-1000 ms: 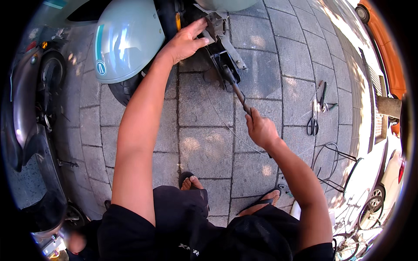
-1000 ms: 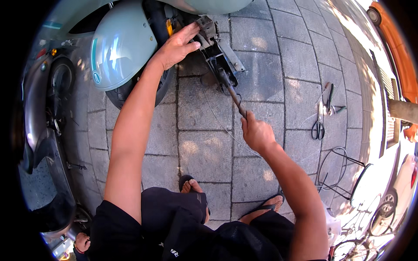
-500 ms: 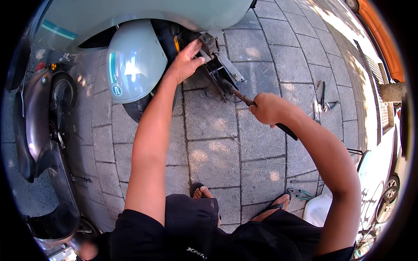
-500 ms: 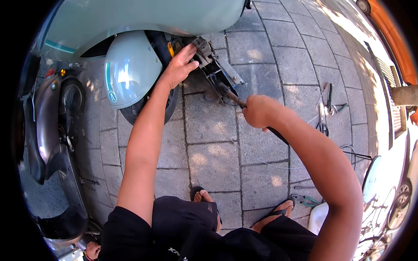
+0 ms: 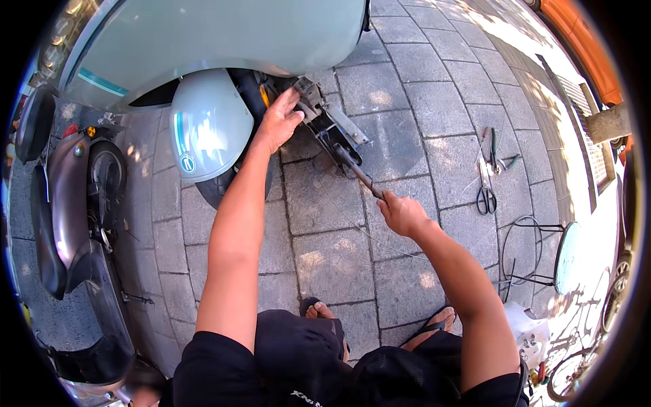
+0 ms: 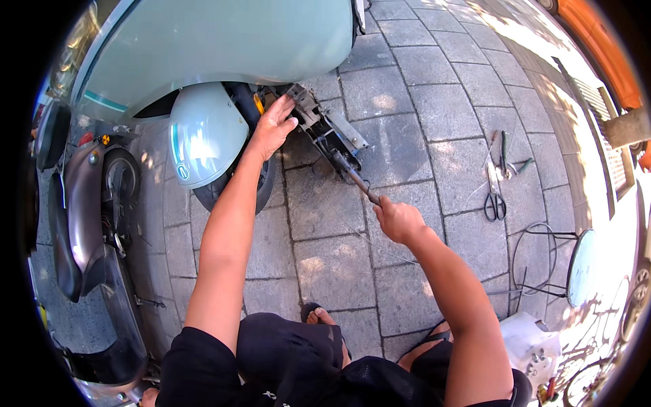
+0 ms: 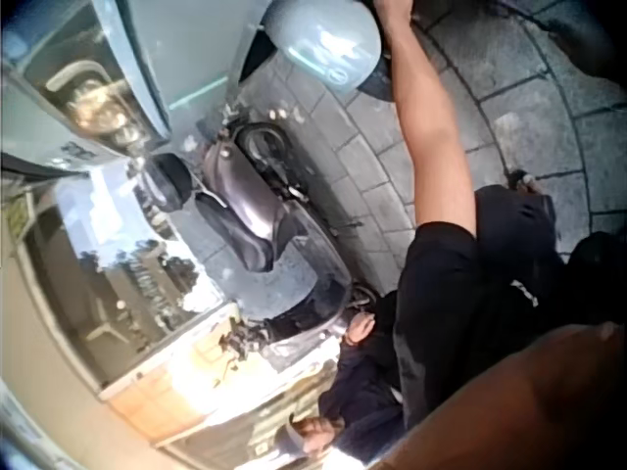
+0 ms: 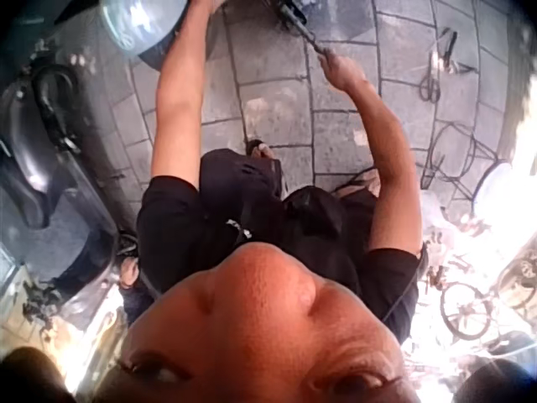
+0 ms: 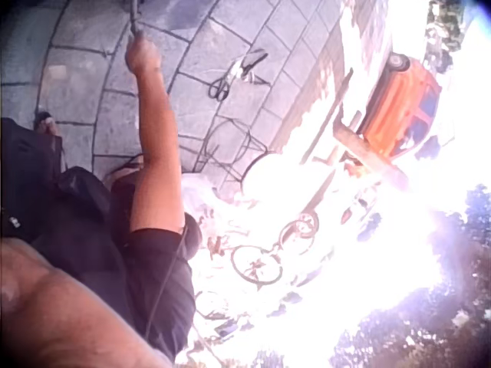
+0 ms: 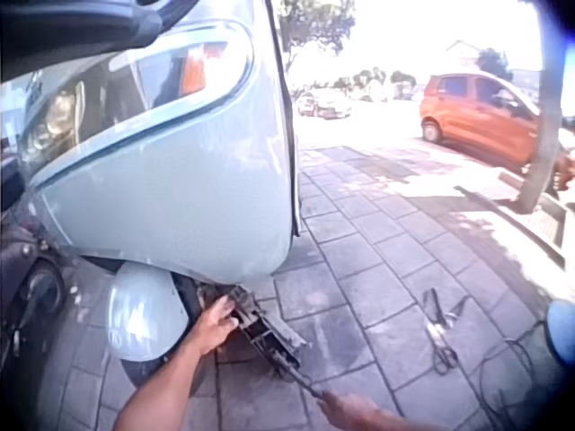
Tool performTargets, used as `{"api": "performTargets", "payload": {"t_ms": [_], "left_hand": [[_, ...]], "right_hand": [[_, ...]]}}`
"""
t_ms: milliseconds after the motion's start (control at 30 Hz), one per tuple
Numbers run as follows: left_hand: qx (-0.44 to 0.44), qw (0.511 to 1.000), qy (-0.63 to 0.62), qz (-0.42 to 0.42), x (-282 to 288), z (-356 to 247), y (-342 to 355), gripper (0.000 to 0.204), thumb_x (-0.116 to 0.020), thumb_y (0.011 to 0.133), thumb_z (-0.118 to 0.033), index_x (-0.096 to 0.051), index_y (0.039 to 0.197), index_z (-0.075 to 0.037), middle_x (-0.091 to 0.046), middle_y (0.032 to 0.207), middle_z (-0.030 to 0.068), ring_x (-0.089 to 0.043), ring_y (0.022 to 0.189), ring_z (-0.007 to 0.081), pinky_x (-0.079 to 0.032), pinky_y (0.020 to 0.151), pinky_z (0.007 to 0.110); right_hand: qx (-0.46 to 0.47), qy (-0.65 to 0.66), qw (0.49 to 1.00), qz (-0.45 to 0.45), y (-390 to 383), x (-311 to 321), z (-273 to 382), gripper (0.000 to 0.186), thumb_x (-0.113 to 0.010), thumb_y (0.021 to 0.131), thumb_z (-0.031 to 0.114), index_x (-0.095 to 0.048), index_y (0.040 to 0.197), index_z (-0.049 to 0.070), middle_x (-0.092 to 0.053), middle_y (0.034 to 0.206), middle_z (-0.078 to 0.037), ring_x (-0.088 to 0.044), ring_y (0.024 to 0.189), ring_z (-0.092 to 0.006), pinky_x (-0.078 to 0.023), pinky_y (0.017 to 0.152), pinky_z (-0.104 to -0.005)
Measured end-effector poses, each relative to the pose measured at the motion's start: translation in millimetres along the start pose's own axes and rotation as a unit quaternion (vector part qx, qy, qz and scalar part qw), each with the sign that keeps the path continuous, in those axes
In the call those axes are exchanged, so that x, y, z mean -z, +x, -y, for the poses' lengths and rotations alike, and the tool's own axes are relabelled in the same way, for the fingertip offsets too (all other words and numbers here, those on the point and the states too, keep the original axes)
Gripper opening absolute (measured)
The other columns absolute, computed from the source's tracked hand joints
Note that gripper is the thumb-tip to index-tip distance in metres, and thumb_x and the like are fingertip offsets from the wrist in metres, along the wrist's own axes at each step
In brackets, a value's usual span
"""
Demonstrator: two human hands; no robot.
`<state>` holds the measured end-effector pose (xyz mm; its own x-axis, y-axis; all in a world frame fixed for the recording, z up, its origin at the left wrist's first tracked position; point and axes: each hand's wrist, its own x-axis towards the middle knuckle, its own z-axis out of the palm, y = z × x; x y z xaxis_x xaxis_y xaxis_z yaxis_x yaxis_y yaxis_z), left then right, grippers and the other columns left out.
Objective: The person uses a hammer to strike and adjust a metal bracket attached to the front wheel assembly of a light blue scooter. They repeatedly hit the bracket while holding it with their left hand, occasionally repositioning the tool and the bracket. The task appears to involve mechanical adjustment or repair of the scooter's front suspension or brake components.
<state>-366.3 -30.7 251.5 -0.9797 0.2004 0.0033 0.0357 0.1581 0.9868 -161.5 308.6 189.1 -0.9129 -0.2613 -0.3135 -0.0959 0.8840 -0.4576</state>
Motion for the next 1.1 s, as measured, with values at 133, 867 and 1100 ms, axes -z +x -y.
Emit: {"api": "performTargets", "payload": {"t_ms": [133, 867, 1100], "left_hand": [[-0.014, 1.000, 0.001, 0.009, 0, 3, 6, 0.081, -0.061, 0.099, 0.009, -0.025, 0.171, -0.004, -0.036, 0.173, 0.0197, -0.033, 0.162, 0.0299, -0.032, 0.128, 0.040], [-0.256, 0.861, 0.425, -0.115, -1, -29, -101, 0.039, -0.072, 0.100, -0.005, -0.066, 0.138, 0.002, -0.075, 0.133, 0.0157, -0.071, 0.126, 0.0265, -0.051, 0.112, 0.037], [-0.152, 0.726, 0.560, -0.370, 12, -27, -271, 0.062, -0.093, 0.083, -0.018, -0.058, 0.131, -0.002, -0.058, 0.130, 0.0185, -0.055, 0.125, 0.0325, -0.042, 0.108, 0.048]], "right_hand": [[0.026, -0.027, 0.997, 0.074, 20, 86, 29, 0.041, -0.055, 0.107, 0.034, -0.073, 0.119, -0.001, -0.078, 0.094, -0.027, -0.076, 0.090, -0.0478, -0.060, 0.089, -0.0536], [0.043, -0.013, 0.995, -0.091, -2, -36, -6, 0.032, -0.054, 0.111, 0.030, -0.056, 0.132, 0.006, -0.076, 0.084, -0.019, -0.074, 0.074, -0.0419, -0.059, 0.067, -0.0553], [0.019, -0.009, 0.999, -0.045, -5, -19, 9, 0.031, -0.050, 0.112, 0.033, -0.056, 0.127, 0.007, -0.076, 0.087, -0.021, -0.074, 0.080, -0.0443, -0.058, 0.072, -0.0579]]}}
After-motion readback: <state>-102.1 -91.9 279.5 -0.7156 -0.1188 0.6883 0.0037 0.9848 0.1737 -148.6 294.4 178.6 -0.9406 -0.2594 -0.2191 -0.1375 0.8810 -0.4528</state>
